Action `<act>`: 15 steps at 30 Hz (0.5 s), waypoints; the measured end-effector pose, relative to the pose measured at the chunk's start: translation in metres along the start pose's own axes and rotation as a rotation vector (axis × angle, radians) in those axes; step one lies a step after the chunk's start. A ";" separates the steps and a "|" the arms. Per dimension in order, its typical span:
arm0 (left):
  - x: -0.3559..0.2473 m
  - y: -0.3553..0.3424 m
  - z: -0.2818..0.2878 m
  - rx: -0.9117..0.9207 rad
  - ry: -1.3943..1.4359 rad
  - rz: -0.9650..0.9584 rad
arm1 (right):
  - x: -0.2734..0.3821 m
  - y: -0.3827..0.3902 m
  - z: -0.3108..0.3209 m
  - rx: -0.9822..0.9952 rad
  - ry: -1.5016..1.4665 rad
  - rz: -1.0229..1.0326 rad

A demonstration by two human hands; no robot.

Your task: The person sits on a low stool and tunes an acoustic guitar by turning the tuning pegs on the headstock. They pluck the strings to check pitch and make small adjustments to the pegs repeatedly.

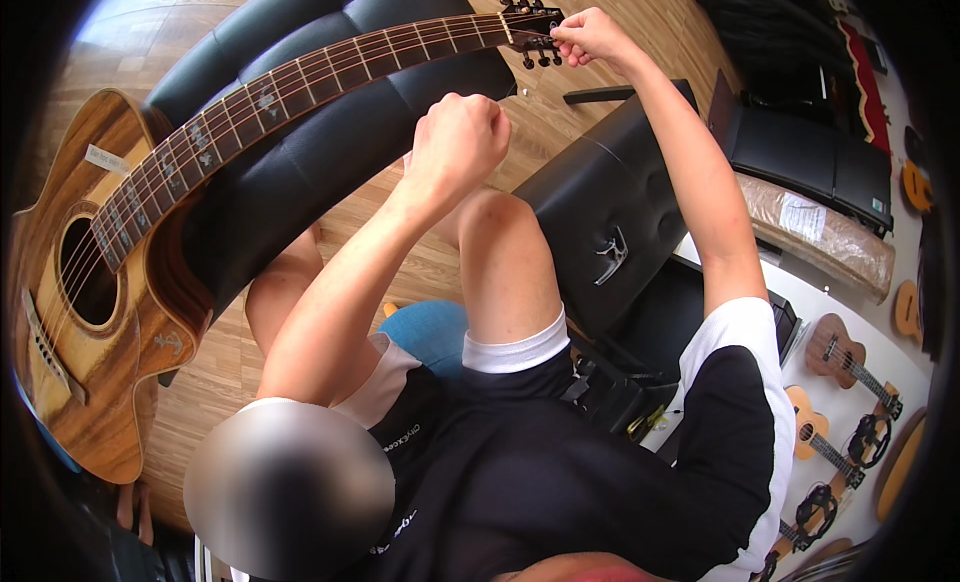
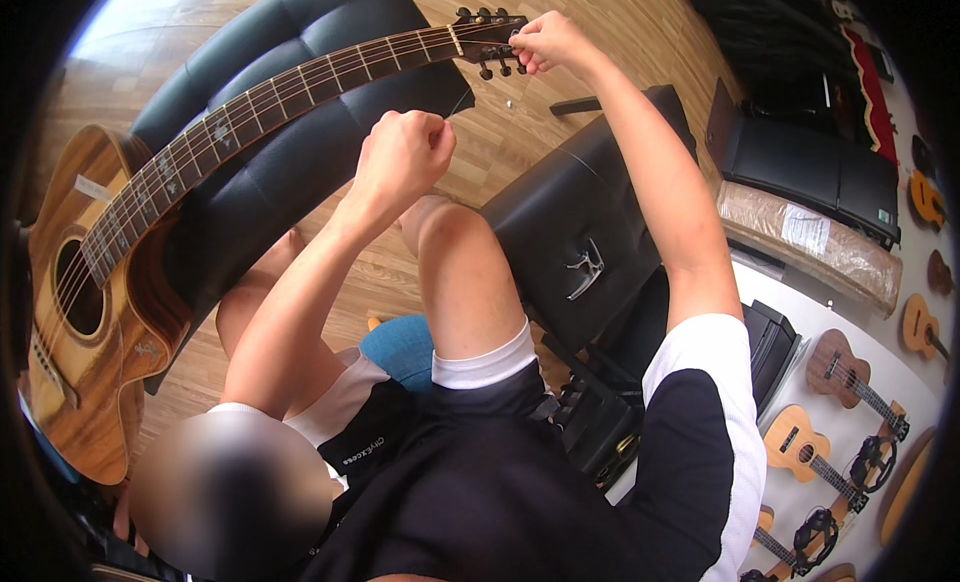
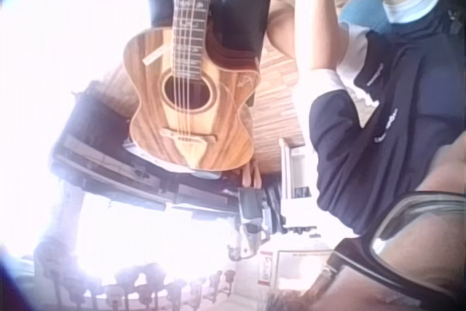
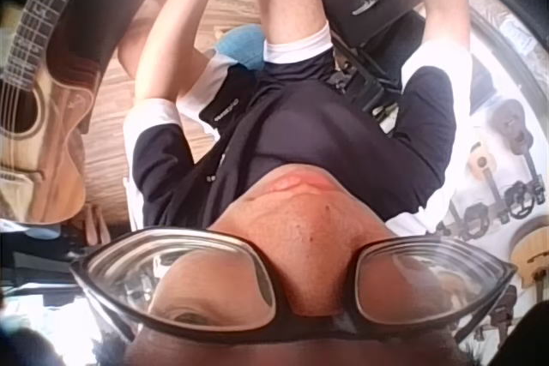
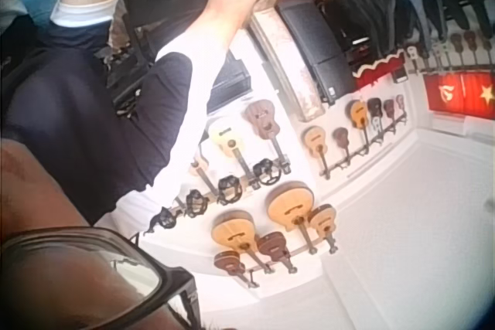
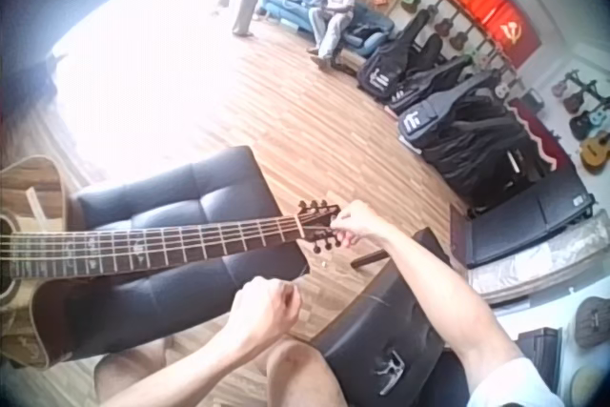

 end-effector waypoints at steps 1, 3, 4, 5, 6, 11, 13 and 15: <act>0.000 0.001 0.000 0.010 -0.006 -0.002 | -0.002 0.000 -0.002 0.021 -0.044 -0.025; -0.001 0.001 -0.001 0.025 -0.015 0.004 | -0.002 -0.001 -0.003 0.031 -0.042 -0.053; -0.001 0.001 -0.002 0.029 -0.018 0.011 | -0.003 -0.002 -0.003 0.037 -0.041 -0.067; 0.000 0.001 -0.003 0.034 -0.020 0.018 | -0.002 -0.002 -0.003 0.030 -0.021 -0.069; -0.001 0.001 -0.002 0.034 -0.020 0.016 | -0.001 -0.001 -0.003 0.024 0.000 -0.070; -0.001 -0.001 -0.003 0.027 -0.024 -0.013 | -0.012 0.004 -0.003 -0.015 -0.149 -0.043; -0.001 -0.001 -0.005 0.032 -0.023 -0.004 | -0.020 0.007 -0.004 -0.023 -0.291 -0.035; -0.001 -0.001 -0.006 0.037 -0.022 0.002 | -0.026 0.012 -0.005 -0.030 -0.456 -0.049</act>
Point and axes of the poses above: each hand's wrist, its own y-axis away from the middle knuckle, its own z-axis out of the back of the hand, x = y × z, the point moved 8 cm from there along -y, towards the middle knuckle, and after that the axes turned 9 degrees about x, right-handed, at the moved point
